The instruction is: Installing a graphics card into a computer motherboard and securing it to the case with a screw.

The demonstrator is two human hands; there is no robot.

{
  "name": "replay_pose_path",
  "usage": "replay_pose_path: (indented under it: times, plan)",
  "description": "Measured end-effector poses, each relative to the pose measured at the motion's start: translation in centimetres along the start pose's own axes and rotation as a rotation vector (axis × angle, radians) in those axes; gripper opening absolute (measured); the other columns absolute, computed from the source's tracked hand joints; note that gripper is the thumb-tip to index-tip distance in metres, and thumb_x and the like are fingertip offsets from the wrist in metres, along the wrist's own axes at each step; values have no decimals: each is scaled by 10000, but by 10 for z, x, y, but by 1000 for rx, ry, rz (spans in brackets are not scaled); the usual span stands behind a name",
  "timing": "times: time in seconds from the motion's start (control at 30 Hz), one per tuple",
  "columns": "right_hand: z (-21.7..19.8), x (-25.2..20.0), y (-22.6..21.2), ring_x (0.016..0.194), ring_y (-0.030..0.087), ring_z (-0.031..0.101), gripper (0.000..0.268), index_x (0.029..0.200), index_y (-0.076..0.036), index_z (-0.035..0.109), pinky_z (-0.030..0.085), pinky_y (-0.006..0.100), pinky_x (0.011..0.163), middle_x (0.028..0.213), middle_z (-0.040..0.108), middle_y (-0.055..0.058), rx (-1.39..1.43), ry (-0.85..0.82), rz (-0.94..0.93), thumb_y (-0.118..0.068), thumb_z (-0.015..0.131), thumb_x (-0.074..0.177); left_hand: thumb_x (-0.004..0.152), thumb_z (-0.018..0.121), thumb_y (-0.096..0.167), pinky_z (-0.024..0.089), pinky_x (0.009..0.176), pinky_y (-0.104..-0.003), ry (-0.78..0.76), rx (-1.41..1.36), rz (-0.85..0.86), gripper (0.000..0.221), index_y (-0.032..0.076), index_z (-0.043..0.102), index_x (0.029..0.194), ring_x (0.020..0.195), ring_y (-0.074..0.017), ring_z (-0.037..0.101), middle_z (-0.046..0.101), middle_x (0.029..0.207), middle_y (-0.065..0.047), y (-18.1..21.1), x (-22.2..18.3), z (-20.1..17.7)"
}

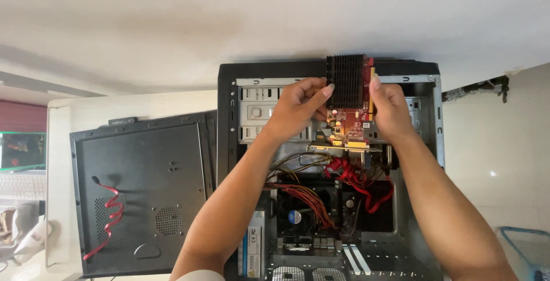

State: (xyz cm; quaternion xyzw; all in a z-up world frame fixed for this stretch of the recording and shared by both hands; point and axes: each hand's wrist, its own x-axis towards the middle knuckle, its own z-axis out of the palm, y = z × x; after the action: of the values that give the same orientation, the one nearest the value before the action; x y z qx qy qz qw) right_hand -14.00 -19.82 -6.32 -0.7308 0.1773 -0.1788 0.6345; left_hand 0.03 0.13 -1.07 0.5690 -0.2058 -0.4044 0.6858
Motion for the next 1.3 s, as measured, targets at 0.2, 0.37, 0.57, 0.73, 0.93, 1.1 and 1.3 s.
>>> replay_pose_path:
  times: [0.2, 0.37, 0.57, 0.73, 0.93, 1.1, 1.3]
  plan:
    - [-7, 5, 21, 474, 35, 243, 604, 573, -187, 415, 238, 207, 474, 505, 305, -65, 113, -10, -3, -321, 487, 1157, 987, 722, 214, 657, 594, -293, 11, -35, 59, 307, -15, 691, 1188, 684, -161, 717, 727, 895, -142, -2, 4, 0]
    - [11, -3, -15, 473, 34, 339, 355, 717, -138, 589, 313, 189, 448, 561, 404, -60, 223, -53, 60, -246, 636, 1052, 980, 745, 228, 634, 559, -283, 40, -58, 115, 296, -4, 710, 1161, 652, -138, 696, 721, 860, -132, -5, 6, -1]
    - [31, -2, -76, 491, 61, 443, 185, 764, -58, 658, 383, 189, 481, 566, 489, 6, 173, -189, -72, -151, 791, 851, 1001, 710, 215, 608, 521, -283, 83, -73, 126, 256, -3, 718, 1133, 607, -143, 687, 716, 811, -112, -5, 6, -3]
    - [38, -6, -93, 572, 30, 461, 499, 736, -123, 623, 445, 174, 608, 621, 500, -61, 237, -112, -55, -375, 475, 1140, 1020, 664, 193, 653, 595, -316, 57, -98, 59, 292, -37, 684, 1200, 662, -184, 726, 726, 854, -142, -1, -2, 9]
    - [-4, -3, 4, 506, 62, 217, 655, 557, -222, 326, 323, 234, 666, 493, 273, -60, -11, -34, -119, -378, 487, 1172, 993, 700, 344, 668, 635, -332, 20, 66, 80, 379, 16, 708, 1182, 736, -155, 726, 758, 885, -127, 7, -10, 13]
    - [8, -16, -3, 423, 90, 336, 636, 577, -191, 447, 382, 230, 604, 476, 382, -22, 145, -157, -89, -437, 432, 1163, 985, 660, 485, 641, 742, -430, -50, 171, 129, 574, -16, 639, 1265, 864, -228, 712, 735, 959, -192, 14, -17, 15]
    - [16, -22, -45, 422, 89, 453, 673, 772, -125, 624, 348, 210, 432, 632, 629, 96, 426, -295, 61, -718, 432, 1028, 1000, 572, 610, 572, 947, -497, -242, 66, 25, 723, -10, 593, 1370, 1075, -263, 667, 697, 1183, -247, 16, -23, 16]
